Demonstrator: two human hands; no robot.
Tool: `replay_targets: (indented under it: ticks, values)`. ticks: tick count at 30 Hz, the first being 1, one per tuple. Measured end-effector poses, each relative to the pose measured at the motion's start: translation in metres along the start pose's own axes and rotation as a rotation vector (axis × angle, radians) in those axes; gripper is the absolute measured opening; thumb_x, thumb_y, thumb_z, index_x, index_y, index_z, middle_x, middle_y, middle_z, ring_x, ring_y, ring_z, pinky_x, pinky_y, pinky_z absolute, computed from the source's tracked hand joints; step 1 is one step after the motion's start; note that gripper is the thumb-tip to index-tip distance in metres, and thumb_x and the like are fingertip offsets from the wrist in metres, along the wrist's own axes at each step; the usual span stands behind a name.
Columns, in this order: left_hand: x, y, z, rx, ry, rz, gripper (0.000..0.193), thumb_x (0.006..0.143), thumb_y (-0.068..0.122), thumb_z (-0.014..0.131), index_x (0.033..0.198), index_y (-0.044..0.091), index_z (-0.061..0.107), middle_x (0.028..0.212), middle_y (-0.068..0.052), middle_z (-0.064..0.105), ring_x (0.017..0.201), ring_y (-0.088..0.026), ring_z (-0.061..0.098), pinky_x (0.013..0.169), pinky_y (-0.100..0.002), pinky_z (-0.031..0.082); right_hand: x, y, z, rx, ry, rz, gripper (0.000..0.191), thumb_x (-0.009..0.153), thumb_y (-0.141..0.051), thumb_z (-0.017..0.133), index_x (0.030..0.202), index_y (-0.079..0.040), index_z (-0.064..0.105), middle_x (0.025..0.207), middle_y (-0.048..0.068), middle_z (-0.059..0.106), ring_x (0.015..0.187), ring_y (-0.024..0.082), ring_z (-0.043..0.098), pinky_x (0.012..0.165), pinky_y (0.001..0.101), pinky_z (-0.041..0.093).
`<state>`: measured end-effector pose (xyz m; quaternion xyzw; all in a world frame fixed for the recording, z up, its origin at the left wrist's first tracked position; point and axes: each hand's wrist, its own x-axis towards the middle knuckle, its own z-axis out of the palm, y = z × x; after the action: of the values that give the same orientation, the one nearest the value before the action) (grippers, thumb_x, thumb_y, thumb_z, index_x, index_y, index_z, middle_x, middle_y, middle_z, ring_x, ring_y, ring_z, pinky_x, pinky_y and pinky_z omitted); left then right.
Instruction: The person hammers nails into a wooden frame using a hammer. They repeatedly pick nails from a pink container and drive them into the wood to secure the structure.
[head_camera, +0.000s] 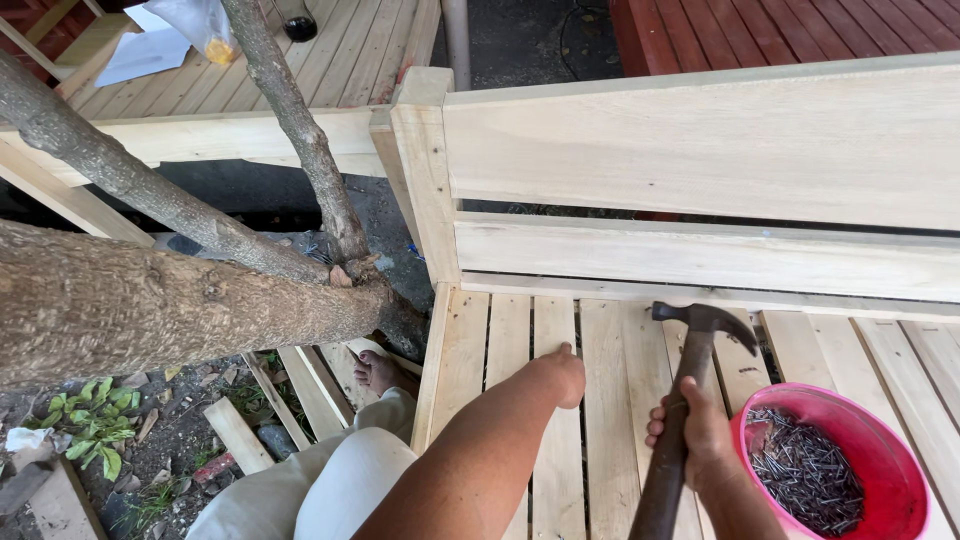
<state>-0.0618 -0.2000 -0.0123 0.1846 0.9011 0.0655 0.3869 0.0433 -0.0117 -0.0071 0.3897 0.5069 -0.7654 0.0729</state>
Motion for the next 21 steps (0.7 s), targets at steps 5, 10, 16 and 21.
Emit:
replay_targets:
  ticks: [5,10,16,21]
  values:
    - [0.008,0.004,-0.002,0.05,0.07,0.045,0.061,0.093,0.002,0.056,0.152,-0.005,0.043,0.172,-0.02,0.009,0.154,-0.035,0.03,0.123,-0.043,0.035,0.0,-0.003,-0.004,-0.26,-0.07,0.115,0.044,0.104,-0.047,0.048,0.094,-0.004,0.051,0.069,0.011,0.053,0.055,0.024,0.05,0.052,0.0408,0.047]
    - [-0.014,0.013,0.004,0.118,0.056,0.102,0.057,0.093,-0.001,0.056,0.149,-0.005,0.044,0.171,-0.019,0.011,0.155,-0.035,0.024,0.125,-0.047,0.025,0.006,-0.01,-0.018,-0.131,-0.055,0.146,0.045,0.105,-0.049,0.045,0.094,-0.005,0.051,0.069,0.008,0.051,0.056,0.021,0.048,0.051,0.0388,0.044]
    - [-0.041,0.048,0.019,0.142,0.103,0.318,0.055,0.094,0.004,0.053,0.149,0.001,0.05,0.164,-0.019,0.035,0.151,-0.034,0.035,0.128,-0.049,0.023,0.007,-0.002,-0.019,-0.189,-0.02,0.08,0.046,0.103,-0.05,0.047,0.096,-0.005,0.052,0.069,0.01,0.052,0.053,0.023,0.05,0.049,0.0397,0.045]
    - [-0.035,0.059,0.037,0.281,0.083,0.311,0.065,0.094,0.005,0.049,0.158,0.009,0.035,0.172,-0.007,0.016,0.156,-0.026,0.021,0.127,-0.051,0.018,-0.001,0.001,-0.012,-0.469,0.115,-0.033,0.041,0.101,-0.045,0.055,0.101,-0.003,0.055,0.071,0.013,0.057,0.051,0.025,0.054,0.047,0.0433,0.048]
